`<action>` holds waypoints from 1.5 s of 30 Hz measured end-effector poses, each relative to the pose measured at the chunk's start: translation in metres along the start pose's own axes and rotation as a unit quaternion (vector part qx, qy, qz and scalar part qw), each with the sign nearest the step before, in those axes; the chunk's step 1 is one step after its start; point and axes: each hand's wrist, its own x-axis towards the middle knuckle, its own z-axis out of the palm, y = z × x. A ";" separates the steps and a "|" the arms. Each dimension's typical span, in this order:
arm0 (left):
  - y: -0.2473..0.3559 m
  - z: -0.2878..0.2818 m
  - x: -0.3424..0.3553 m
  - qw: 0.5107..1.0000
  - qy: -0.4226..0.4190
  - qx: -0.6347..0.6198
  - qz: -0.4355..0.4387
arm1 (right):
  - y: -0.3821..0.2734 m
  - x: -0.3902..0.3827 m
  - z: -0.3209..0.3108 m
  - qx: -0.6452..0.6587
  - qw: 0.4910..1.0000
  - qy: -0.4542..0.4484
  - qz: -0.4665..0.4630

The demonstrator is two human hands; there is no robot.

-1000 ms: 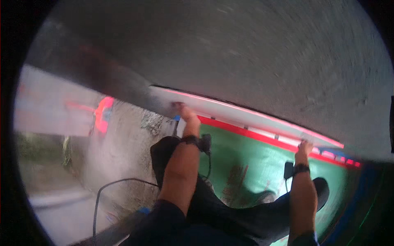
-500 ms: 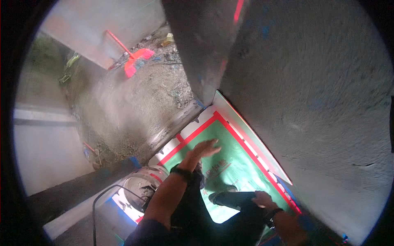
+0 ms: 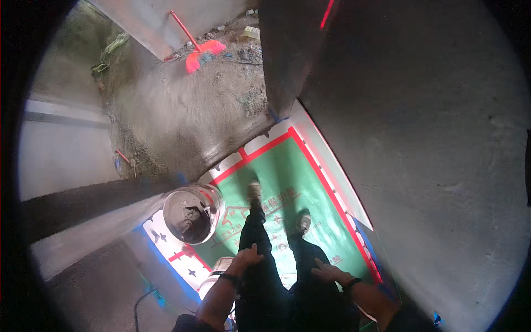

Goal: Applying mortar to a ceramic tile and mounting it onto a wall, using a laser level for alignment.

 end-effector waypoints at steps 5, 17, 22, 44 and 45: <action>0.016 -0.064 -0.019 0.982 0.102 0.160 0.025 | 0.008 0.006 -0.011 0.057 0.996 -0.058 0.026; 0.054 -0.058 -0.049 0.986 0.153 -0.058 0.032 | 0.033 0.009 0.027 0.060 0.995 -0.040 0.073; 0.048 -0.017 -0.035 0.966 0.072 -0.249 -0.008 | 0.015 0.026 0.014 0.018 0.996 -0.008 0.090; -0.008 0.031 -0.027 0.958 -0.012 -0.269 -0.098 | 0.013 0.016 0.038 -0.004 0.994 -0.016 0.105; 0.008 0.022 -0.029 0.959 -0.026 -0.271 -0.081 | 0.015 0.017 0.036 -0.007 0.994 -0.018 0.112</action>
